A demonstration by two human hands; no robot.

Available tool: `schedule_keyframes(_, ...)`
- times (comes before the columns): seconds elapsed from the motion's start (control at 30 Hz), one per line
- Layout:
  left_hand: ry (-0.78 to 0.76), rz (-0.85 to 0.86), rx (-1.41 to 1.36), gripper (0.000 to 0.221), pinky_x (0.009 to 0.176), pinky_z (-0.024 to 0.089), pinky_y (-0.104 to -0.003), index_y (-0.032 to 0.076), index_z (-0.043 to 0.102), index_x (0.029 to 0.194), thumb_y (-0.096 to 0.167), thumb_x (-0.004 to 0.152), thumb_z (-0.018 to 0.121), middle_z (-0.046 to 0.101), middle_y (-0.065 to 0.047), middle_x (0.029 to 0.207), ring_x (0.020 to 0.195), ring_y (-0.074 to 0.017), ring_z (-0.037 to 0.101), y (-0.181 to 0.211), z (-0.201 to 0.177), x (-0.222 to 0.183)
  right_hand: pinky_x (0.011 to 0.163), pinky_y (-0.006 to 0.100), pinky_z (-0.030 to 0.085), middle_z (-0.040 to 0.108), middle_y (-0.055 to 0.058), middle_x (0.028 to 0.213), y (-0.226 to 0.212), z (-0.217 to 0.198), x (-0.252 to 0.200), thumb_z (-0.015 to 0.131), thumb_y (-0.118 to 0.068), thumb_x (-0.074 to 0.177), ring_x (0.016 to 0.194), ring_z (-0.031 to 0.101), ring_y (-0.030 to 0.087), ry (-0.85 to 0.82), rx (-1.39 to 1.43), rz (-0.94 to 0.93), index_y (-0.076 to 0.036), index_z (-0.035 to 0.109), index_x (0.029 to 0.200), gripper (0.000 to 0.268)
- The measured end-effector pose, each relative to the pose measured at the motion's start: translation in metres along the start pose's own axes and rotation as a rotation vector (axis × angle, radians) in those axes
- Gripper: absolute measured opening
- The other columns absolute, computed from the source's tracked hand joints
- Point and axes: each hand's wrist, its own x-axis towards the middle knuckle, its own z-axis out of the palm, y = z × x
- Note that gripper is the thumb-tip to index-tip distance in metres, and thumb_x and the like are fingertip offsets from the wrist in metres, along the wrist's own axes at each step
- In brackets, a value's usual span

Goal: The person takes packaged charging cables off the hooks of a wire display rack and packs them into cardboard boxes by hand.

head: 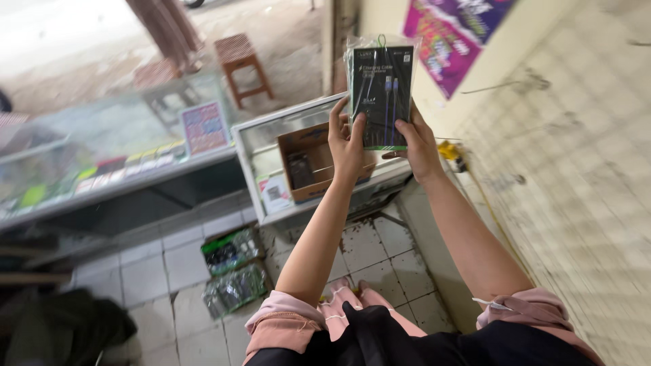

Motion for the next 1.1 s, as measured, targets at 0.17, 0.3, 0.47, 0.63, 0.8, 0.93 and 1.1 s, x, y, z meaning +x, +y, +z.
schedule_keyframes(0.17, 0.066, -0.098, 0.109, 0.053, 0.082, 0.055, -0.027, 0.005, 0.045, 0.156, 0.012, 0.105, 0.059, 0.066, -0.009, 0.112, 0.097, -0.0119, 0.065, -0.071, -0.098, 0.009, 0.108, 0.03, 0.052, 0.059, 0.01, 0.151, 0.112, 0.028, 0.058, 0.053, -0.013, 0.111, 0.132, 0.061, 0.016, -0.159, -0.026, -0.03, -0.007, 0.036, 0.163, 0.055)
schedule_keyframes(0.3, 0.107, -0.275, -0.014, 0.054, 0.094, 0.059, -0.029, 0.006, 0.04, 0.157, 0.011, 0.105, 0.056, 0.065, -0.013, 0.134, 0.116, -0.0157, 0.067, -0.143, -0.164, 0.012, 0.091, 0.034, 0.063, 0.065, 0.009, 0.132, 0.201, 0.047, 0.086, 0.057, -0.02, 0.104, 0.114, 0.068, 0.016, -0.111, 0.08, 0.284, -0.013, 0.043, 0.158, 0.057)
schedule_keyframes(0.47, 0.228, -0.517, 0.011, 0.056, 0.087, 0.061, -0.034, 0.007, 0.037, 0.155, 0.009, 0.102, 0.053, 0.059, -0.016, 0.138, 0.112, -0.0213, 0.067, -0.242, -0.222, 0.009, 0.088, 0.038, 0.065, 0.068, 0.006, 0.126, 0.334, 0.046, 0.114, 0.06, -0.02, 0.104, 0.109, 0.069, 0.017, -0.104, 0.239, 0.414, -0.008, 0.049, 0.153, 0.052)
schedule_keyframes(0.63, 0.285, -0.665, 0.191, 0.052, 0.088, 0.064, -0.038, 0.004, 0.042, 0.15, 0.01, 0.1, 0.053, 0.059, -0.016, 0.135, 0.112, -0.0232, 0.067, -0.362, -0.264, 0.006, 0.082, 0.037, 0.066, 0.069, 0.007, 0.123, 0.452, 0.028, 0.152, 0.058, -0.022, 0.104, 0.104, 0.071, 0.02, -0.032, 0.139, 0.522, -0.007, 0.055, 0.147, 0.045)
schedule_keyframes(0.8, 0.254, -0.786, 0.741, 0.046, 0.103, 0.051, -0.042, 0.001, 0.057, 0.141, 0.017, 0.098, 0.061, 0.069, -0.021, 0.13, 0.121, -0.0344, 0.067, -0.462, -0.313, 0.03, 0.078, 0.037, 0.067, 0.069, 0.005, 0.118, 0.543, 0.018, 0.202, 0.059, -0.024, 0.104, 0.097, 0.07, 0.017, -0.066, -0.07, 0.589, -0.006, 0.062, 0.138, 0.038)
schedule_keyframes(0.93, 0.152, -0.835, 0.877, 0.045, 0.104, 0.049, -0.042, -0.002, 0.059, 0.135, 0.016, 0.095, 0.065, 0.067, -0.024, 0.131, 0.125, -0.0391, 0.062, -0.508, -0.335, 0.054, 0.076, 0.036, 0.068, 0.072, 0.009, 0.107, 0.592, 0.007, 0.238, 0.056, -0.023, 0.106, 0.092, 0.072, 0.018, -0.157, -0.333, 0.662, 0.002, 0.07, 0.12, 0.032)
schedule_keyframes(1.1, 0.042, -0.831, 0.979, 0.054, 0.106, 0.047, -0.042, -0.004, 0.055, 0.136, 0.011, 0.087, 0.069, 0.062, -0.028, 0.132, 0.129, -0.041, 0.057, -0.55, -0.359, 0.052, 0.075, 0.036, 0.067, 0.071, 0.012, 0.106, 0.64, -0.008, 0.251, 0.058, -0.022, 0.105, 0.089, 0.071, 0.02, -0.194, -0.446, 0.751, 0.003, 0.069, 0.12, 0.031)
